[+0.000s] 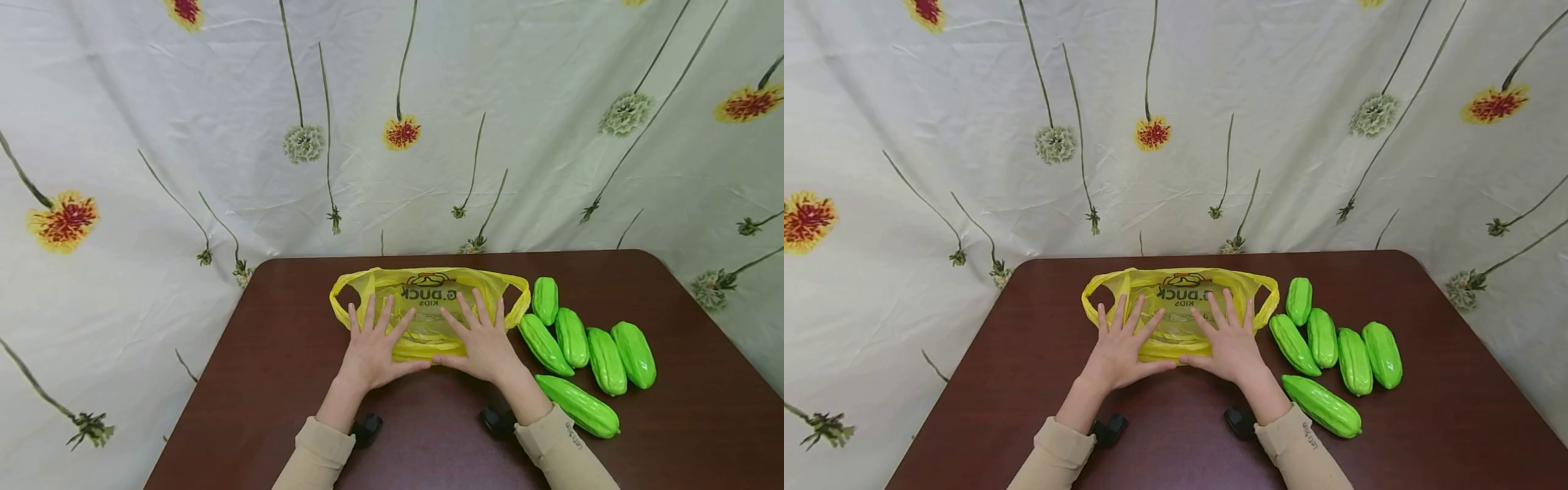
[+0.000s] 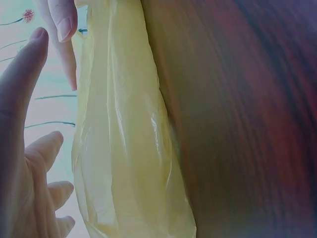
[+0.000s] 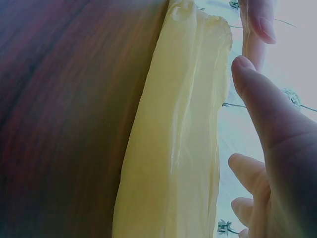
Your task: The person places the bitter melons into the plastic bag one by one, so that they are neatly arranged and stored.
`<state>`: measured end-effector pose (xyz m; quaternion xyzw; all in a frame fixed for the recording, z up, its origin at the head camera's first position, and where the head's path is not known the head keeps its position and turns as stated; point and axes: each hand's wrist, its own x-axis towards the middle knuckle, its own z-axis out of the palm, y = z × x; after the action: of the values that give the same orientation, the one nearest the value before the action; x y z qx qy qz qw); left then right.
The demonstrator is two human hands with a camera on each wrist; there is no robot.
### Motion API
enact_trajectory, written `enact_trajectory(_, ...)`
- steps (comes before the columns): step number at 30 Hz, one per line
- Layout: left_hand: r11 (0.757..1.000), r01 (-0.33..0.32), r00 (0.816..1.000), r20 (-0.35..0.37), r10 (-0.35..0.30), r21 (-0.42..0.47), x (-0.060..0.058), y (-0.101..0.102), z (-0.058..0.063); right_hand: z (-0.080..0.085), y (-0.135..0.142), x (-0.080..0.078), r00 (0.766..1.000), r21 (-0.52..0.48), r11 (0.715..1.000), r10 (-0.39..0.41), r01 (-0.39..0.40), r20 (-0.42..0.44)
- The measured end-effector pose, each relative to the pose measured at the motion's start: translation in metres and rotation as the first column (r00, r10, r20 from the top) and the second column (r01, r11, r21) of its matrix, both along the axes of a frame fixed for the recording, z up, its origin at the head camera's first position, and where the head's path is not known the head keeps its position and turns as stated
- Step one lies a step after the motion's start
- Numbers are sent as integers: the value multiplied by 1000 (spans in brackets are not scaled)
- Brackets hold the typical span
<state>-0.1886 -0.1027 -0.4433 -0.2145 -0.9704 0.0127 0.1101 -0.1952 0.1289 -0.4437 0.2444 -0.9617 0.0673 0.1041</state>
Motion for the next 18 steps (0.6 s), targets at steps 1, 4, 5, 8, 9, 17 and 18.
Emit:
enact_trajectory(1,1000,-1,1000,3,1,-2,0,0,0,0,0,0,1000,-1,1000,1,-1,0)
enact_trajectory(4,1000,-7,1000,17,8,-11,0,-1,1,1,1,0,1000,1,1000,3,-3,-8)
enact_trajectory(5,1000,-9,1000,23,9,-13,0,-1,1,1,1,0,1000,0,1000,3,-3,-9)
enact_trajectory(8,1000,-8,999,35,9,-7,-1,-2,3,2,1,0,1000,-9,1000,3,-3,-5)
enact_trajectory(9,1000,-8,999,39,8,-1,-1,-3,3,3,2,0,1000,-15,1000,3,-3,2)
enact_trajectory(17,999,3,999,45,-6,51,-1,-8,8,7,3,1,1000,-31,999,-11,12,23)
enact_trajectory(18,998,7,999,43,-10,61,-1,-8,9,8,3,1,1000,-31,999,-11,12,21)
